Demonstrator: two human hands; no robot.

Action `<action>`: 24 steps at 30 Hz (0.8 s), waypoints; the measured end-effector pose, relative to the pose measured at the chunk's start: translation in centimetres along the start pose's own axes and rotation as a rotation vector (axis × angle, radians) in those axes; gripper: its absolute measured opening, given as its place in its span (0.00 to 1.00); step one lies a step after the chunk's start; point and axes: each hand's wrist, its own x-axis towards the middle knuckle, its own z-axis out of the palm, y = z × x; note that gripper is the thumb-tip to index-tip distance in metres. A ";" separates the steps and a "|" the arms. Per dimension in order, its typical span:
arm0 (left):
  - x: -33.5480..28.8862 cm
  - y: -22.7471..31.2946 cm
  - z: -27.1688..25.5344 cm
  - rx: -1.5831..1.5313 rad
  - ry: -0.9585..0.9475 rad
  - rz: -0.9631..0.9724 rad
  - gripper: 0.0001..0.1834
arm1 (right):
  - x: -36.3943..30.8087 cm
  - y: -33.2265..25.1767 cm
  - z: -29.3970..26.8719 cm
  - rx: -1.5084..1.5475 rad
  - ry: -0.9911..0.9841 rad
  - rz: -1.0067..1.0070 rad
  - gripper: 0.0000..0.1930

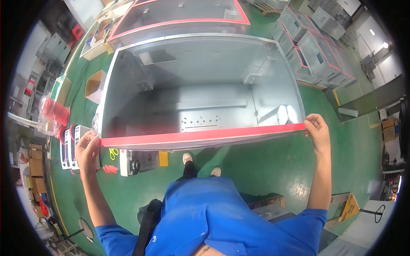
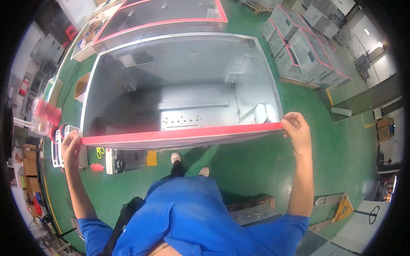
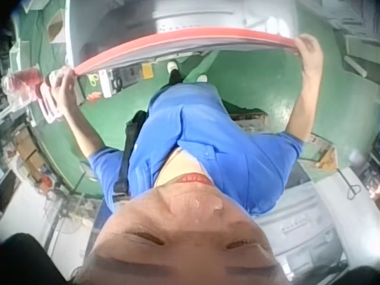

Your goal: The person applies red protective tape to the edges of a metal cabinet frame. They smooth the tape along the top and side edges, then retrieve a metal component from the floor and place it inside the cabinet. The person continues applying tape to the remaining edges of the cabinet frame.

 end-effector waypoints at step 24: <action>0.2 -0.7 0.2 -0.054 0.024 0.015 0.05 | -4.7 -1.3 8.8 -0.602 0.323 -0.937 0.12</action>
